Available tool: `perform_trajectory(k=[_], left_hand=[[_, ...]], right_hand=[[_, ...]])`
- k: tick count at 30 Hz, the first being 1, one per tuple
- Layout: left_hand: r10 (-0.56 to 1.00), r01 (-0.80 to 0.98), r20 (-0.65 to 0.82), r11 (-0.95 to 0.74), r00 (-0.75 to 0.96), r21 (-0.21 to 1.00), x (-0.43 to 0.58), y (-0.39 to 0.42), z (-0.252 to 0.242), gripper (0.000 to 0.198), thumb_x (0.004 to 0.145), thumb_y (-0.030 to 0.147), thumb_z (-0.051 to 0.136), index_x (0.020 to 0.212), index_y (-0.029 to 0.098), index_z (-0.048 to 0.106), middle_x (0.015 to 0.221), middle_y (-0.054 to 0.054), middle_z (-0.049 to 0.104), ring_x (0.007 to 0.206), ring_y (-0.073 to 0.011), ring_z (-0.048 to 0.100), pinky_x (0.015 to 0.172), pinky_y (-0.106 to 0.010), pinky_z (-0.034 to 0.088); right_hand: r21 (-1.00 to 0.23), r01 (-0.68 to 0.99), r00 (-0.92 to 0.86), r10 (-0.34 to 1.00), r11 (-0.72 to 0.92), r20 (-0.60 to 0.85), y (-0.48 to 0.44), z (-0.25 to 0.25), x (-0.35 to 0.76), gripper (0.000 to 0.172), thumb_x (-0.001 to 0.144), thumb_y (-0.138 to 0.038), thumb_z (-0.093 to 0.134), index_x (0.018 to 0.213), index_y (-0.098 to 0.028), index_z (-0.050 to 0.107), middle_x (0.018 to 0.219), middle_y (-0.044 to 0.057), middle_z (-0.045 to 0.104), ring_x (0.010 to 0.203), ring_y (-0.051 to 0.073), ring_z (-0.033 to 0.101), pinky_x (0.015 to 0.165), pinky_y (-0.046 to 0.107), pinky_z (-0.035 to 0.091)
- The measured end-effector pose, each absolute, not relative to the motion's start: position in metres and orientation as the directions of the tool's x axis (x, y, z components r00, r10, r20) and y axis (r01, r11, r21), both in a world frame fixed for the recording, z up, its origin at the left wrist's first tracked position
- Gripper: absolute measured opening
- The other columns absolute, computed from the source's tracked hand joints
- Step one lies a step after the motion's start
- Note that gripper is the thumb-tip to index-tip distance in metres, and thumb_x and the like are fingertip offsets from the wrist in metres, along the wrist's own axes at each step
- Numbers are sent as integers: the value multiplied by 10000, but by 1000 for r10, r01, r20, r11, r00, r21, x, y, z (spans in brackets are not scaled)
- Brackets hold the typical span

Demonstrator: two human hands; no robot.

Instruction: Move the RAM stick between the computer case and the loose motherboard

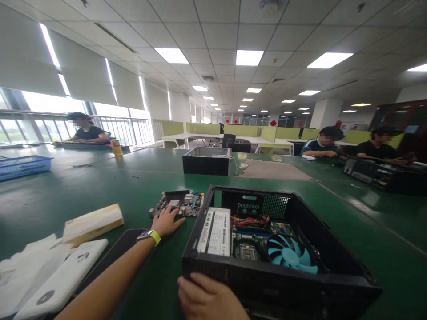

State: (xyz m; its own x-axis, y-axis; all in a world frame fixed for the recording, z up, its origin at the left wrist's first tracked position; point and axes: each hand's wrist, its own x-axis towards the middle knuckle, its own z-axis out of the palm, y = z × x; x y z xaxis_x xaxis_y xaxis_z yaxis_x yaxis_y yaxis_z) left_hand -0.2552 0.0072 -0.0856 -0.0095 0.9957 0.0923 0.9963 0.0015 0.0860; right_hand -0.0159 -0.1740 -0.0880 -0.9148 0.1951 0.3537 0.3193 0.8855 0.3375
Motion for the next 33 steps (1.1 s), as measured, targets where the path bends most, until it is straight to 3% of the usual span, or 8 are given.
perform_trajectory(k=[5,14,19,22,24,27,30,33], left_hand=[[995,995,99,7,-17,102,-252,3,-83,721,767,655,373,1316,196,461,1457,-145,316,1317,-365,285,1011,-536,261],[984,991,162,-96,80,91,-214,-40,-78,673,778,662,374,1266,219,512,1437,-136,358,1294,-339,346,1007,-494,298],[966,970,170,-214,193,115,-165,-83,-72,678,761,693,381,1230,233,546,1402,-145,399,1259,-344,386,1012,-486,301],[949,941,120,-307,291,145,-128,-113,-59,660,723,688,451,1182,232,580,1339,-155,459,1193,-363,444,954,-501,362],[936,921,59,-351,346,169,-99,-133,-52,654,704,672,492,1148,205,600,1281,-177,504,1143,-384,477,899,-519,402],[907,897,-59,-400,417,189,-57,-157,-53,730,651,644,576,1181,143,584,1284,-236,495,1144,-446,459,873,-565,406],[890,884,-105,-415,443,215,-25,-171,-64,635,706,551,581,1190,140,588,1289,-259,490,1143,-464,461,845,-589,412],[895,886,-117,-394,430,243,-13,-176,-66,441,820,457,462,1090,162,648,1166,-243,583,1037,-406,556,768,-539,460]], right_hand=[[84,610,-784,585,788,207,-125,-54,53,500,880,-369,419,1287,-91,505,1382,80,454,1383,141,155,1166,337,61],[290,904,-380,901,314,210,-47,-70,209,432,902,-310,306,1205,-196,592,1387,77,446,1384,208,160,1107,531,-33],[197,979,50,997,-59,53,-20,-75,290,441,879,-351,317,1157,-210,629,1426,79,383,1389,260,112,1067,614,12],[31,984,176,983,-178,44,-18,-70,310,433,852,-381,358,1085,-192,670,1400,108,422,1382,291,140,1071,603,62],[-190,969,181,976,-156,124,-23,-69,303,435,833,-373,355,1037,-170,682,1312,131,521,1326,303,304,1065,548,200],[-627,778,157,978,-38,136,-40,-70,260,461,807,-331,299,1028,-144,657,903,101,688,849,231,650,785,379,488],[-837,547,130,985,23,112,-65,-76,201,430,761,-303,318,962,-136,660,492,-15,540,447,156,530,484,271,421],[-867,496,199,965,51,170,-89,-86,157,367,741,-308,378,894,-160,677,500,-19,543,477,152,513,479,257,384]])
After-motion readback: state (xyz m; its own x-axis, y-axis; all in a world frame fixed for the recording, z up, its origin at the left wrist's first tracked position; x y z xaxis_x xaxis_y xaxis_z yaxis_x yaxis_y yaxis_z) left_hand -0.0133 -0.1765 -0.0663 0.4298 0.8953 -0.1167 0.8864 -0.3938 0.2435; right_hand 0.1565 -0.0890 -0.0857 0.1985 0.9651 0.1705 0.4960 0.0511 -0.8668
